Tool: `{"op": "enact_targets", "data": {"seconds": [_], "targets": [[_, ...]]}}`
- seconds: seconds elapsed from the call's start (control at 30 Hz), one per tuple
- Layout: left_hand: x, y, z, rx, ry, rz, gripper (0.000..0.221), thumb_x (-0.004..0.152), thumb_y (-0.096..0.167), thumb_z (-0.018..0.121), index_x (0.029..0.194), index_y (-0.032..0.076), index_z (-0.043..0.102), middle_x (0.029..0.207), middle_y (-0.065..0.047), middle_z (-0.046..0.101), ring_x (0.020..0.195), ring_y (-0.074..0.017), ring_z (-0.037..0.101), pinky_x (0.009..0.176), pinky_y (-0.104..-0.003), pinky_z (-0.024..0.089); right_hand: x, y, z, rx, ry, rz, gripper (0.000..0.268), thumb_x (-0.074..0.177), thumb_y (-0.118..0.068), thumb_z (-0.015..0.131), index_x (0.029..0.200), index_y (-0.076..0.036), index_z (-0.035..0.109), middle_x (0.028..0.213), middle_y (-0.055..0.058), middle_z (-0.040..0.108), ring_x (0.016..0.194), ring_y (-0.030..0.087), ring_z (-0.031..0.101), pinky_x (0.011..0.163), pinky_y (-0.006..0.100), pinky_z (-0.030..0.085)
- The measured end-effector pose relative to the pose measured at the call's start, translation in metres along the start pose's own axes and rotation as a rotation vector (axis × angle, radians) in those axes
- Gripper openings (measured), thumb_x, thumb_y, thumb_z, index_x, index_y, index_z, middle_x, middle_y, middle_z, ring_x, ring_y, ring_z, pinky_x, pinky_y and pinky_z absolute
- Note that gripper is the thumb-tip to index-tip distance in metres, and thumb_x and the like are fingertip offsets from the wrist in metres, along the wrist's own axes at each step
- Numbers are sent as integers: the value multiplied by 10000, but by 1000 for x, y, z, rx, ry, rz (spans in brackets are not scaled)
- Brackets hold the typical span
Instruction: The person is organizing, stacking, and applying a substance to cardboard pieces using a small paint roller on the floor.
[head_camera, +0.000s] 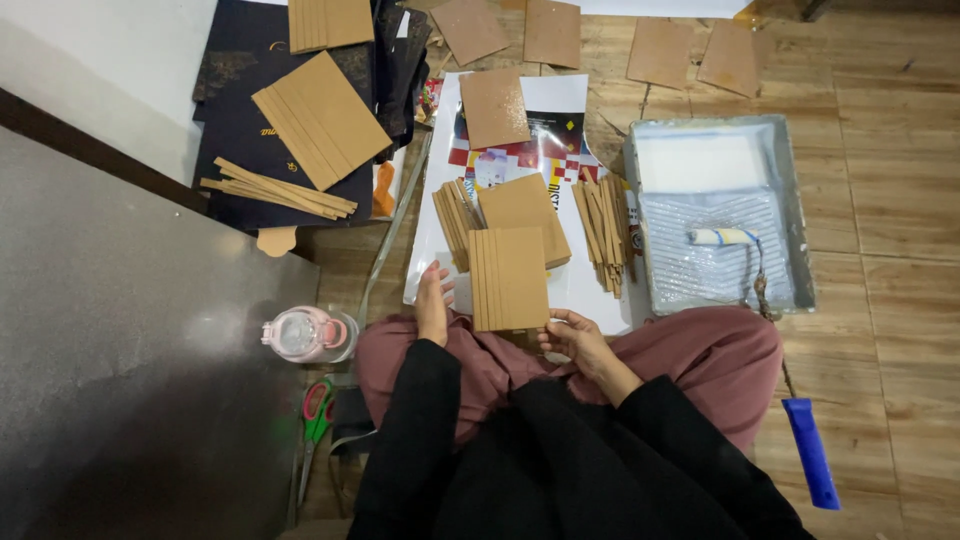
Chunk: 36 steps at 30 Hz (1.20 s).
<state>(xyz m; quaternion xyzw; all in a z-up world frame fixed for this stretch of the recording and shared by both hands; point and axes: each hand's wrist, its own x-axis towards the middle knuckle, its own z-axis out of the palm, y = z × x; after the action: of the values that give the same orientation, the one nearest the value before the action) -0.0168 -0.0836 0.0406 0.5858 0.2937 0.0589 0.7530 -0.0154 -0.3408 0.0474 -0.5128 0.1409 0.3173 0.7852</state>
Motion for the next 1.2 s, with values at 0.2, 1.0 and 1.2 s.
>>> {"op": "enact_targets", "data": {"seconds": [0.2, 1.0, 1.2], "targets": [[-10, 5, 16, 499, 31, 221, 484, 879, 342, 517, 1308, 147, 408, 1186, -100, 532, 1023, -276, 574, 853, -378, 476, 9, 4, -2, -2, -27, 2, 253, 796, -17, 587, 1048, -26, 565, 846, 171, 666, 764, 265, 674, 675, 389, 559], [-51, 46, 84, 763, 85, 34, 827, 831, 394, 587, 1421, 93, 90, 1358, -184, 306, 1229, -343, 397, 943, -481, 400, 12, 9, -10, 9, -48, -41, 272, 796, -45, 605, 1063, -49, 554, 837, 123, 656, 763, 236, 672, 689, 359, 552], [-41, 31, 81, 799, 96, 26, 737, 871, 415, 504, 1412, 89, 125, 1349, -172, 322, 1226, -335, 402, 939, -477, 409, 11, 9, -8, 22, -43, -33, 248, 797, -42, 600, 1043, -55, 567, 825, 140, 660, 765, 240, 674, 684, 351, 552]]}}
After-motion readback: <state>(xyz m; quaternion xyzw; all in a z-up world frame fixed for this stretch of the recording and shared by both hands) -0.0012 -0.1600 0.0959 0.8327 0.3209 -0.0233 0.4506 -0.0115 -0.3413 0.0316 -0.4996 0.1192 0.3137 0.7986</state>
